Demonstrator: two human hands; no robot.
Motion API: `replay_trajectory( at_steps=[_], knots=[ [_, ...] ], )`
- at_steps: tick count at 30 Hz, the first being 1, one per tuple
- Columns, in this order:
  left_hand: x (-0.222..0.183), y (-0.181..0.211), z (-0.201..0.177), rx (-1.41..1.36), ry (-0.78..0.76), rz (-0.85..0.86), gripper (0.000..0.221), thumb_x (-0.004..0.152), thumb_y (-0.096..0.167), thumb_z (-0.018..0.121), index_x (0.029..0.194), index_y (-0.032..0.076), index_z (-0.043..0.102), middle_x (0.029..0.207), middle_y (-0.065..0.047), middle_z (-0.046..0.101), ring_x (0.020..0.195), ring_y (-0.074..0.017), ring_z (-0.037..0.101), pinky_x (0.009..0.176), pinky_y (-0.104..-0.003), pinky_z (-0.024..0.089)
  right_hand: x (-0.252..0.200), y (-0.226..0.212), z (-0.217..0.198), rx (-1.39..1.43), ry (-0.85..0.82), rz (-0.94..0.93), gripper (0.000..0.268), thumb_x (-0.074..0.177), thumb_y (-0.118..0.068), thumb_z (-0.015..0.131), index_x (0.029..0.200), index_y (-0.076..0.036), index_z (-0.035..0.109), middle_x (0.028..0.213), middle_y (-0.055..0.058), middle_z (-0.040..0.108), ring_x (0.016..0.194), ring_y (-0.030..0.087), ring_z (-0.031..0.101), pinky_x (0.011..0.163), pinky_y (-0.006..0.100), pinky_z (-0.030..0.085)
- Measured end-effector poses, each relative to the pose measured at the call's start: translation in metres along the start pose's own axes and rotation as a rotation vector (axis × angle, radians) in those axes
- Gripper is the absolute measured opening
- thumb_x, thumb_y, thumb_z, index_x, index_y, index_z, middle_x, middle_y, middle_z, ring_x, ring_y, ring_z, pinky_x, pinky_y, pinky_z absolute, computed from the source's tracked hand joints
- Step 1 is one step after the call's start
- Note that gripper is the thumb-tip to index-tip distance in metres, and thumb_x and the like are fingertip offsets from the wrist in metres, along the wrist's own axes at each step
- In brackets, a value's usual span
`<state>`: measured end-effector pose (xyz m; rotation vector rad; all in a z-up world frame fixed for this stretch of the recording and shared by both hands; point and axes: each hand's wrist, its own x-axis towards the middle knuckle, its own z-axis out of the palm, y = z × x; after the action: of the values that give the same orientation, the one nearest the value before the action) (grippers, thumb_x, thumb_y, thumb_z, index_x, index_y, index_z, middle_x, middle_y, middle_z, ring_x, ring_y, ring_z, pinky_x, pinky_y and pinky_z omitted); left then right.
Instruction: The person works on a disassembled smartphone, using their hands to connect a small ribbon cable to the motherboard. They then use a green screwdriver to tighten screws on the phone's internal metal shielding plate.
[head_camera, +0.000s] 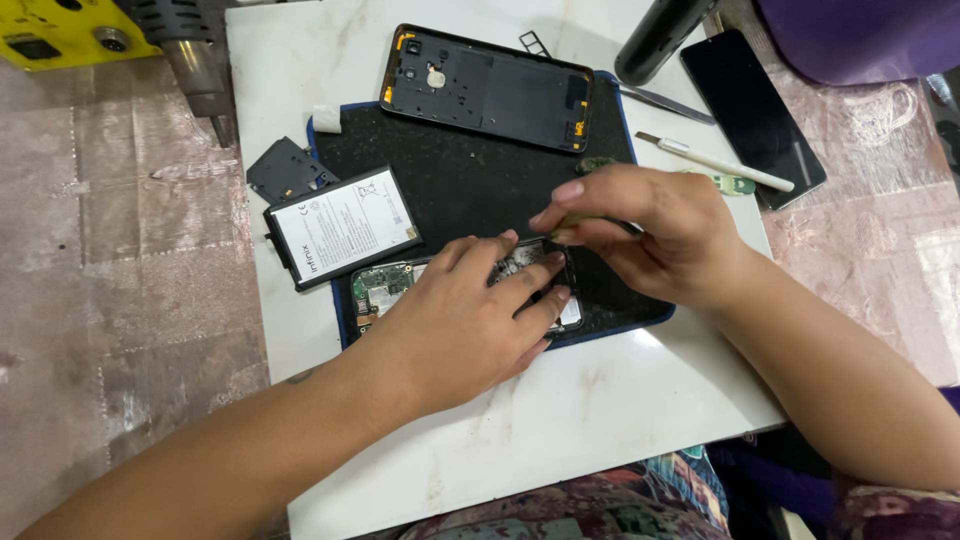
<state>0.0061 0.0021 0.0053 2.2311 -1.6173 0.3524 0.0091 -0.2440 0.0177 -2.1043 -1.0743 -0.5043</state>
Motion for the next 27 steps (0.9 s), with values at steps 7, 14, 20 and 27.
replay_trajectory(
  at_steps=[7, 14, 20, 27],
  knots=[
    [-0.001, 0.001, 0.001, 0.037, -0.003, 0.001, 0.036, 0.088, 0.023, 0.067, 0.119, 0.005, 0.073, 0.132, -0.015, 0.067, 0.118, -0.0446, 0.061, 0.095, -0.055, 0.051, 0.0, 0.007, 0.001, -0.071, 0.051, -0.009, 0.055, 0.083, -0.005, 0.081, 0.129, -0.004, 0.052, 0.102, 0.015, 0.072, 0.094, 0.026, 0.076, 0.077, 0.033, 0.062],
    [-0.002, 0.002, 0.0, 0.053, 0.007, -0.003, 0.034, 0.091, 0.018, 0.061, 0.12, 0.005, 0.072, 0.135, -0.018, 0.065, 0.121, -0.0462, 0.06, 0.098, -0.059, 0.05, -0.004, 0.004, -0.006, 0.231, -0.055, 0.077, 0.052, 0.097, 0.017, 0.06, 0.14, -0.007, 0.041, 0.112, 0.016, 0.072, 0.107, 0.027, 0.076, 0.089, 0.032, 0.067],
    [-0.004, 0.003, 0.003, 0.024, 0.026, -0.027, 0.034, 0.092, 0.018, 0.059, 0.12, 0.003, 0.072, 0.135, -0.019, 0.065, 0.122, -0.0469, 0.06, 0.098, -0.061, 0.05, -0.013, 0.014, 0.004, -0.01, 0.102, 0.113, 0.065, 0.085, -0.001, 0.083, 0.138, -0.009, 0.045, 0.101, 0.012, 0.071, 0.096, 0.021, 0.078, 0.077, 0.028, 0.063],
    [-0.001, 0.005, 0.002, -0.044, 0.003, -0.071, 0.031, 0.092, 0.017, 0.058, 0.117, 0.003, 0.072, 0.134, -0.018, 0.066, 0.122, -0.0479, 0.058, 0.1, -0.062, 0.048, 0.009, -0.003, -0.004, 0.261, -0.107, 0.059, 0.051, 0.092, 0.014, 0.057, 0.133, -0.007, 0.036, 0.111, 0.023, 0.068, 0.106, 0.03, 0.072, 0.086, 0.034, 0.064]
  ],
)
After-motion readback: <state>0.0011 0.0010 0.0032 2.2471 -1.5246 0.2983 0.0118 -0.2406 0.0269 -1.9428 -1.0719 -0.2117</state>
